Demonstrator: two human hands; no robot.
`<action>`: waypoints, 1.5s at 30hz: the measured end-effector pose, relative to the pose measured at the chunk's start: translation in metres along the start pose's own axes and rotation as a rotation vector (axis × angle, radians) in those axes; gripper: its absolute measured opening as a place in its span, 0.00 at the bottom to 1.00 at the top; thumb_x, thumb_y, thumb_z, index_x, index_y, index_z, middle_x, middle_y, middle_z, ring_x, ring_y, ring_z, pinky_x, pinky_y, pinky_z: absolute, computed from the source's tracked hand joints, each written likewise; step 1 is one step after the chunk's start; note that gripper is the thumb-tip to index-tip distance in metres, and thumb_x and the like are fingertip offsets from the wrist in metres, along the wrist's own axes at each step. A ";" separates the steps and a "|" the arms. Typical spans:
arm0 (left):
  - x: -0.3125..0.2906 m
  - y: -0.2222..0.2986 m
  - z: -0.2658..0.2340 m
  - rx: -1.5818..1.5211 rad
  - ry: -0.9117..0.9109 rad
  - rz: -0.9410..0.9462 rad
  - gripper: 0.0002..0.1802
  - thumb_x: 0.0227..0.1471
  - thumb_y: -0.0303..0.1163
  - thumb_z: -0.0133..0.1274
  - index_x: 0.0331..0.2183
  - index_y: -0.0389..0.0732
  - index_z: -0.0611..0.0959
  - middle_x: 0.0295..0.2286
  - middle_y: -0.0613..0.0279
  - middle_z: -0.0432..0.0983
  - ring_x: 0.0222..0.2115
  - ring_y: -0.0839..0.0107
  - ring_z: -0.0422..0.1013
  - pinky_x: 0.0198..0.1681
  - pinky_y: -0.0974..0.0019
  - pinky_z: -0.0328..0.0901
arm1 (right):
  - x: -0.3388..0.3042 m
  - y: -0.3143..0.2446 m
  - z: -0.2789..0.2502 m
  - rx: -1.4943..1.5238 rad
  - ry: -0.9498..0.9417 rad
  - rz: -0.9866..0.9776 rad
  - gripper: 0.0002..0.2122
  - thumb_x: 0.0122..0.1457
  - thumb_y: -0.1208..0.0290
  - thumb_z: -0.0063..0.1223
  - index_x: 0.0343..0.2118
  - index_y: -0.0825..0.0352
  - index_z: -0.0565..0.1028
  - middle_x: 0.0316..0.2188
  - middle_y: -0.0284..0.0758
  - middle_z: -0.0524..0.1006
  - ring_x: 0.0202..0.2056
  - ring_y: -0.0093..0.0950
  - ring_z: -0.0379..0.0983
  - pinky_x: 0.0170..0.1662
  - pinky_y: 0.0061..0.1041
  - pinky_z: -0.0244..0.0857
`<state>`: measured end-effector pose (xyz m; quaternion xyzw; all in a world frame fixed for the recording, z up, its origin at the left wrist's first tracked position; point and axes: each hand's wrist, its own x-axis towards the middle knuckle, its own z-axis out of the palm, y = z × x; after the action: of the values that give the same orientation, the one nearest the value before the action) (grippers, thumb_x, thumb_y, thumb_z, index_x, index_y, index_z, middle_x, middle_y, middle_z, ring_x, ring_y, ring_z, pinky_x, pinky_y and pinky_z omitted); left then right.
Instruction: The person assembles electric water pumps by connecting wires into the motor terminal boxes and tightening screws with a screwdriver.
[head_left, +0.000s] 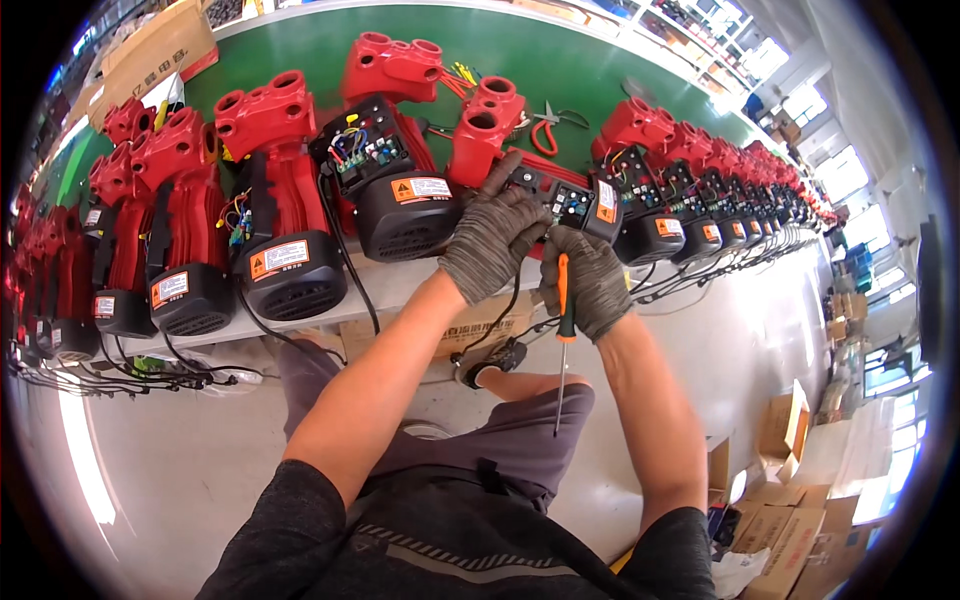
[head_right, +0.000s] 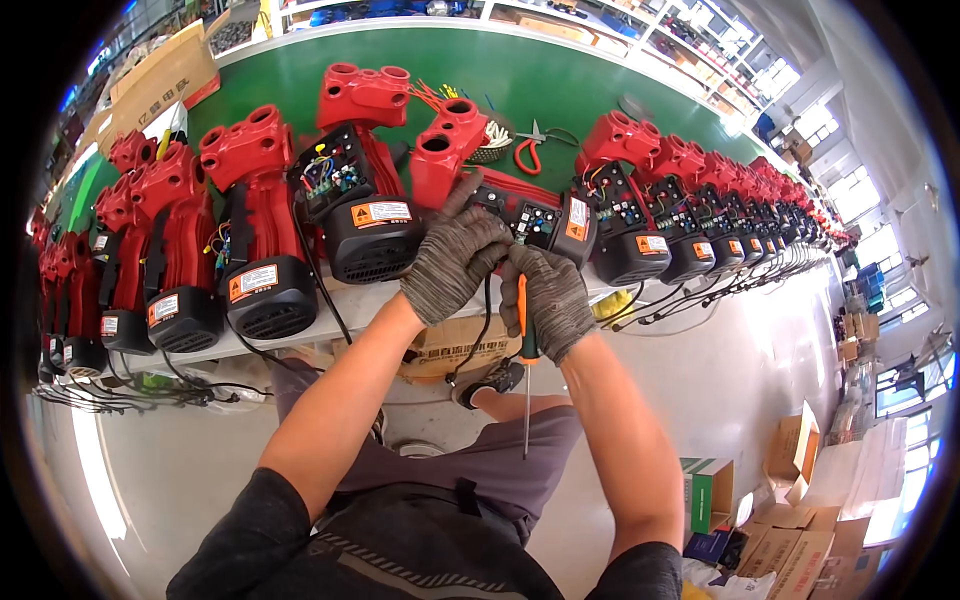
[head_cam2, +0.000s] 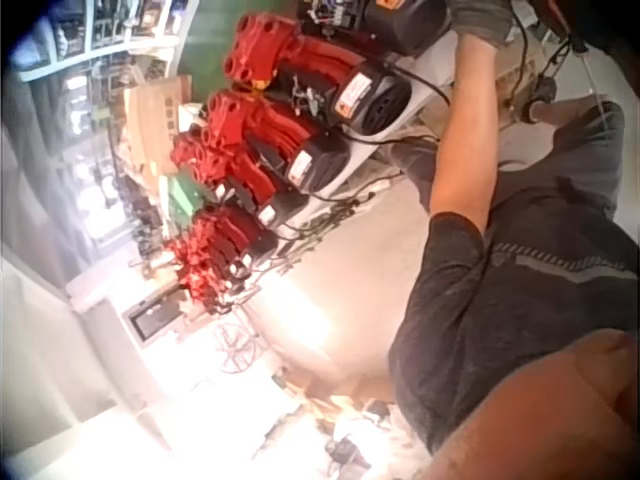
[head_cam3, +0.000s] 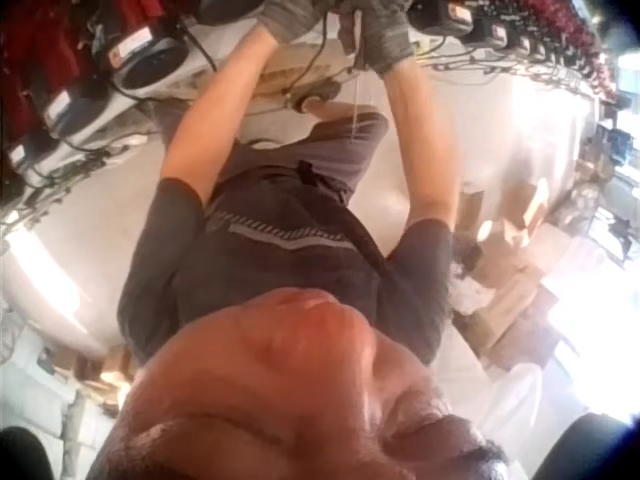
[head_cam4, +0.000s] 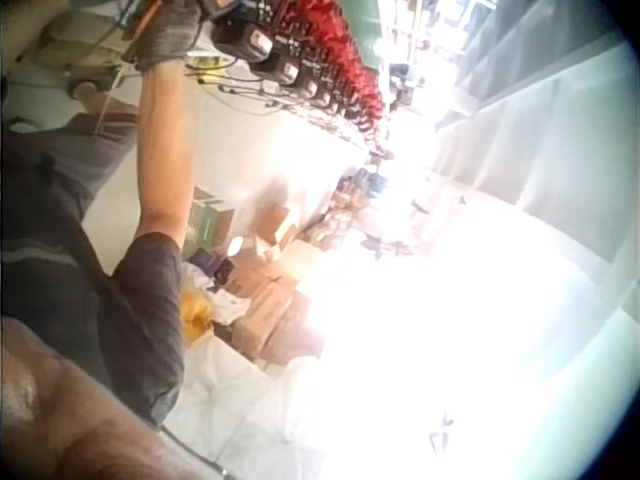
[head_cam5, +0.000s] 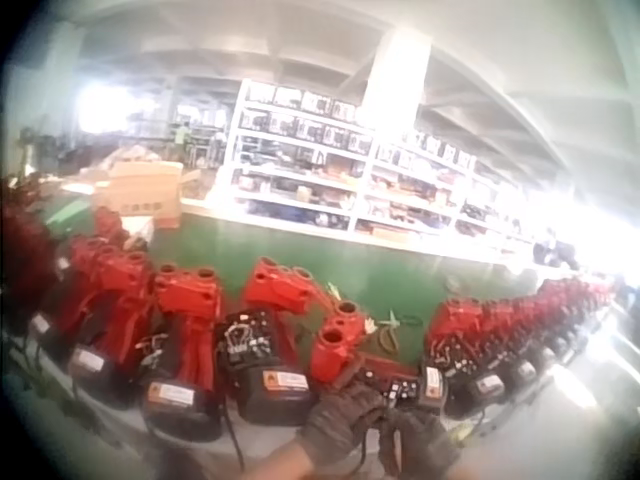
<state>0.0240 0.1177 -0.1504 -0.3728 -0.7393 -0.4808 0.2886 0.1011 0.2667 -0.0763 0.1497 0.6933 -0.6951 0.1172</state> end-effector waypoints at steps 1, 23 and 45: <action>0.002 -0.001 0.000 -0.001 -0.023 -0.006 0.06 0.48 0.23 0.60 0.32 0.39 0.83 0.29 0.59 0.76 0.47 0.52 0.72 0.70 0.45 0.46 | 0.000 0.004 0.002 0.051 0.045 0.019 0.21 0.70 0.57 0.45 0.28 0.71 0.76 0.16 0.33 0.71 0.12 0.26 0.67 0.20 0.26 0.64; 0.001 0.001 -0.004 0.001 -0.007 0.032 0.07 0.48 0.22 0.61 0.33 0.39 0.82 0.29 0.57 0.76 0.50 0.50 0.70 0.70 0.45 0.47 | -0.007 0.005 -0.009 -0.396 0.149 -0.247 0.20 0.69 0.56 0.50 0.31 0.71 0.78 0.15 0.35 0.74 0.16 0.26 0.72 0.19 0.27 0.66; -0.002 0.008 -0.005 -0.076 0.007 -0.021 0.08 0.48 0.19 0.58 0.33 0.40 0.80 0.29 0.57 0.74 0.53 0.50 0.69 0.68 0.47 0.52 | 0.006 0.004 0.006 -0.271 0.113 -0.235 0.16 0.69 0.61 0.48 0.32 0.71 0.75 0.17 0.33 0.73 0.19 0.25 0.71 0.24 0.30 0.66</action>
<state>0.0322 0.1147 -0.1456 -0.3742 -0.7232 -0.5129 0.2717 0.0970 0.2614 -0.0823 0.0893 0.7988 -0.5947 0.0153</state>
